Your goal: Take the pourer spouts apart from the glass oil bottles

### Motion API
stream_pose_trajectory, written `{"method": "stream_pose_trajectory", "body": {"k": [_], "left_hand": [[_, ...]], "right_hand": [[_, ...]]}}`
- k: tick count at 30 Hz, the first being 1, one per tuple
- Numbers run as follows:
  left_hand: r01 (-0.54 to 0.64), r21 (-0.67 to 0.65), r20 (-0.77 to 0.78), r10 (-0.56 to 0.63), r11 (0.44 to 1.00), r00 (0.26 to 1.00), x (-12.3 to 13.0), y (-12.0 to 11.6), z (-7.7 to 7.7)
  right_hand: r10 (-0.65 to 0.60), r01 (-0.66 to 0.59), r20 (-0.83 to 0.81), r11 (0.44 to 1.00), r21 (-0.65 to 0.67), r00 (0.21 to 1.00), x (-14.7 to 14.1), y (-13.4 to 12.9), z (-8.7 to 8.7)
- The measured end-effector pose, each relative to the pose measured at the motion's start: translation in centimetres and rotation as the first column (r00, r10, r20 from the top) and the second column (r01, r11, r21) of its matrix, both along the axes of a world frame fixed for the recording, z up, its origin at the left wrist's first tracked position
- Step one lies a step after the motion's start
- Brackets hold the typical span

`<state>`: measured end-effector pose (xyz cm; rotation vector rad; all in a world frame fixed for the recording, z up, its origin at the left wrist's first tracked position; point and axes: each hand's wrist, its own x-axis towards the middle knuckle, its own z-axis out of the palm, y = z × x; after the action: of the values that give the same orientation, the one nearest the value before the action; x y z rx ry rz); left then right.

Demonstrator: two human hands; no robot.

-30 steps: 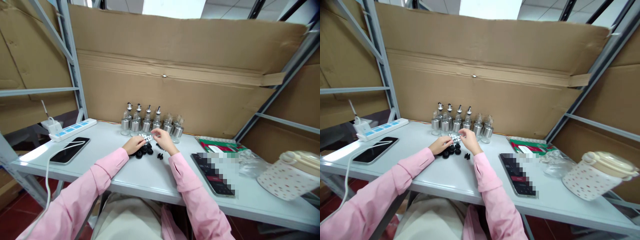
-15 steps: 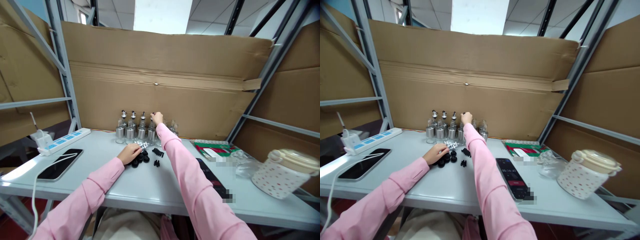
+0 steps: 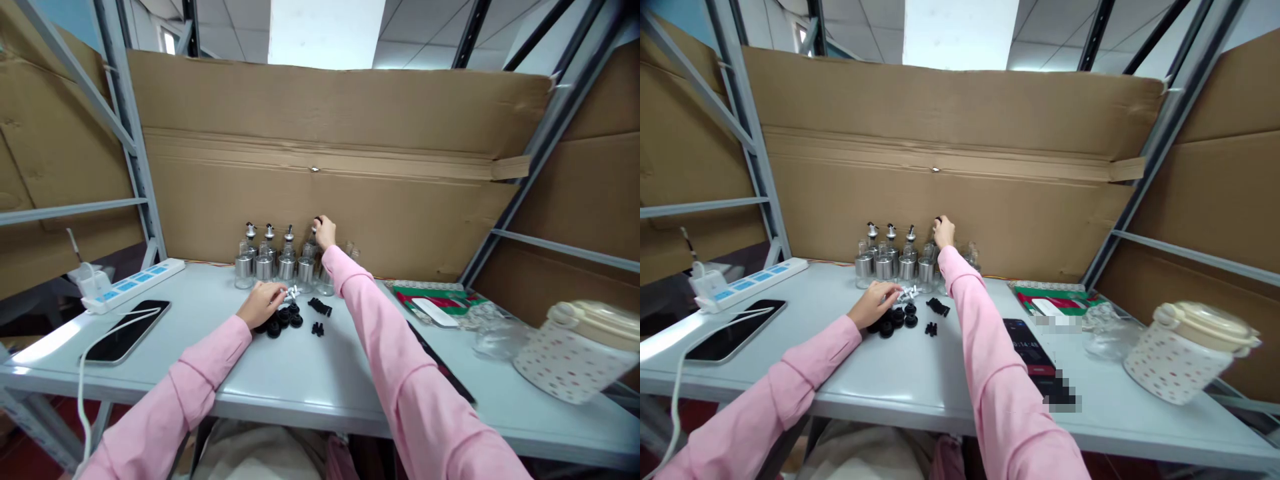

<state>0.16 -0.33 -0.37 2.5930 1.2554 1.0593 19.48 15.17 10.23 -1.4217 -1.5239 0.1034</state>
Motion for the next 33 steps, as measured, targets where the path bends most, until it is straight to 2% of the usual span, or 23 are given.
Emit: {"method": "stream_pose_trajectory", "body": {"k": [3,4,7,9,12,15,17,20,22,23,25,28,30,33], "left_hand": [[-0.025,0.041,0.094,0.021,0.999,0.995,-0.1,0.0,0.1],[-0.032,0.068,0.124,0.023,0.997,0.992,-0.2,0.0,0.1],[-0.036,0.157,0.198,0.004,0.987,0.980,-0.1,0.1,0.0],[-0.025,0.207,0.241,-0.026,0.978,0.970,0.1,0.0,-0.1],[0.004,0.284,0.364,-0.112,0.959,0.925,0.6,-0.6,0.2],[0.099,0.297,0.510,-0.246,0.950,0.824,1.4,-1.6,0.9],[0.209,0.221,0.564,-0.300,0.953,0.770,1.9,-2.3,1.3],[0.308,0.073,0.606,-0.287,0.949,0.742,2.3,-3.1,1.5],[0.311,-0.016,0.610,-0.238,0.950,0.756,2.5,-3.4,1.4],[0.293,-0.056,0.604,-0.201,0.955,0.771,2.5,-3.5,1.3],[0.234,-0.120,0.588,-0.121,0.965,0.799,2.8,-3.8,0.9],[0.162,-0.157,0.591,-0.039,0.974,0.806,3.4,-4.4,0.5],[0.128,-0.153,0.606,-0.009,0.980,0.795,3.7,-4.7,0.4],[0.145,-0.185,0.615,0.000,0.972,0.789,3.9,-5.1,0.9]], "right_hand": [[0.020,-0.013,-0.047,0.989,0.145,0.999,0.5,-0.6,2.2],[0.048,-0.012,-0.127,0.961,0.275,0.991,0.7,-0.8,3.0],[0.186,0.039,-0.331,0.820,0.571,0.925,1.5,-2.1,5.3],[0.298,0.063,-0.412,0.742,0.667,0.861,1.9,-3.8,6.2],[0.488,-0.061,-0.432,0.713,0.698,0.759,1.4,-7.7,6.3],[0.650,-0.297,-0.461,0.720,0.627,0.604,-0.8,-12.4,5.2],[0.715,-0.448,-0.478,0.695,0.562,0.510,-2.8,-15.1,4.3],[0.791,-0.653,-0.436,0.605,0.456,0.429,-5.0,-18.0,3.4],[0.813,-0.712,-0.371,0.577,0.400,0.449,-5.7,-19.4,3.1],[0.809,-0.726,-0.324,0.585,0.361,0.490,-5.9,-19.9,3.0],[0.760,-0.701,-0.217,0.650,0.293,0.613,-6.0,-20.7,2.9],[0.611,-0.566,-0.101,0.774,0.285,0.785,-6.0,-21.5,2.8],[0.554,-0.510,-0.080,0.807,0.298,0.829,-6.0,-21.9,2.8],[0.560,-0.513,-0.101,0.807,0.292,0.822,-6.0,-22.0,2.9]]}}
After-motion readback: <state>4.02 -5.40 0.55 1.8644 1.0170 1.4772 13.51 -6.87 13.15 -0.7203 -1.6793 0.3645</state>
